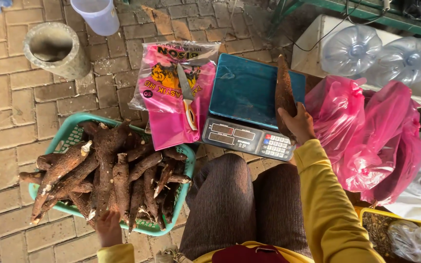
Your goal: Weighing cassava roots on a digital scale, placing them into pink plastic bags, and marking the bags with a pen.
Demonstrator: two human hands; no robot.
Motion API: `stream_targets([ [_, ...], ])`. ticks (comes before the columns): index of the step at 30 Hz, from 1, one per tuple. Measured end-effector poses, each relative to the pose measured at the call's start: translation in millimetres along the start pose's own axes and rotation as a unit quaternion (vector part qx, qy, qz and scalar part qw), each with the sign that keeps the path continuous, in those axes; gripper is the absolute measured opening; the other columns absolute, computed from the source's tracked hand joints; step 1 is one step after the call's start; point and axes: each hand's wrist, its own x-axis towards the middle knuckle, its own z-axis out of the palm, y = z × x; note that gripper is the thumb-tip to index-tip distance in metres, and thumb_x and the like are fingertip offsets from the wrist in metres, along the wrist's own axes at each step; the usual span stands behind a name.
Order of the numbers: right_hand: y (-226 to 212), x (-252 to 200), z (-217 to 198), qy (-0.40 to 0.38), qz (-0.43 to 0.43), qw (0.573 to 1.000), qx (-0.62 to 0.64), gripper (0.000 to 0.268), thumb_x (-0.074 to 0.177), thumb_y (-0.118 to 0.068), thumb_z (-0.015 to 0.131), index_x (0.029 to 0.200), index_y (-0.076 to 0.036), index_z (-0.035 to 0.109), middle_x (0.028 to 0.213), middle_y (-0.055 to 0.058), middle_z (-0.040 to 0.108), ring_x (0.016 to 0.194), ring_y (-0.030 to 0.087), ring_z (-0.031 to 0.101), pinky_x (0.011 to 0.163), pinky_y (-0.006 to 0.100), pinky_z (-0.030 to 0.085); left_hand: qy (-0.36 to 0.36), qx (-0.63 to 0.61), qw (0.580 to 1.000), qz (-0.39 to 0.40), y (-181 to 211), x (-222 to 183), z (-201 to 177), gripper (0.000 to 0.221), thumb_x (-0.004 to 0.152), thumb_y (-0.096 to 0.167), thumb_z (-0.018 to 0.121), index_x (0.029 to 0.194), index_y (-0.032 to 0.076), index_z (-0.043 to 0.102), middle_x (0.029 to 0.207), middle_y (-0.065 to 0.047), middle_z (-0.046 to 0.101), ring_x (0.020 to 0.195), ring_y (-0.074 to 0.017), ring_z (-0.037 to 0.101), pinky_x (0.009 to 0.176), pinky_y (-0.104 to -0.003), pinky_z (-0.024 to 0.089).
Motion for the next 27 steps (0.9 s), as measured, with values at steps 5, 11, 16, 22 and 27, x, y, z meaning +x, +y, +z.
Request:
stream_targets([
  [5,14,1,4,-0.031,-0.022,0.999,0.016,0.075,0.084,-0.051,0.076,0.135,0.0,0.055,0.116,0.027,0.069,0.11,0.041,0.067,0.092,0.046,0.052,0.038,0.07,0.995,-0.063,19,3,3,0.055,0.097,0.011,0.067,0.142,-0.009,0.043,0.141,-0.027,0.056,0.128,-0.0336,0.058,0.106,-0.042,0.05],
  [11,50,9,20,-0.002,-0.013,0.997,-0.071,0.1,0.081,-0.06,0.08,0.15,0.003,0.045,0.143,0.033,0.052,0.131,0.05,0.051,0.106,0.055,0.044,0.066,0.052,0.995,0.062,-27,24,0,0.107,0.081,0.01,0.073,0.167,0.01,0.008,0.133,-0.025,0.054,0.121,-0.0374,0.054,0.098,-0.048,0.047],
  [16,63,9,11,-0.016,-0.051,0.996,-0.067,0.102,0.085,-0.063,0.08,0.151,0.007,0.044,0.146,0.036,0.05,0.135,0.051,0.048,0.109,0.056,0.041,0.128,0.191,0.971,0.064,-94,47,-29,0.066,0.086,0.027,0.079,0.139,0.001,0.047,0.133,-0.024,0.059,0.122,-0.0371,0.056,0.105,-0.053,0.046],
  [22,42,-4,-12,-0.02,-0.036,0.998,-0.056,0.103,0.086,-0.06,0.081,0.153,0.007,0.043,0.143,0.038,0.049,0.133,0.052,0.048,0.109,0.056,0.041,0.151,0.327,0.933,-0.008,16,0,-4,0.055,0.08,0.021,0.071,0.128,0.006,0.05,0.13,-0.022,0.059,0.119,-0.0393,0.054,0.106,-0.055,0.044],
  [27,44,-15,-17,0.006,-0.066,0.995,-0.069,0.1,0.09,-0.057,0.082,0.156,0.005,0.039,0.145,0.036,0.047,0.135,0.051,0.045,0.11,0.057,0.04,0.151,0.426,0.892,-0.007,33,27,4,0.058,0.08,0.017,0.07,0.133,0.004,0.047,0.142,-0.025,0.051,0.131,-0.0428,0.046,0.111,-0.058,0.037],
])
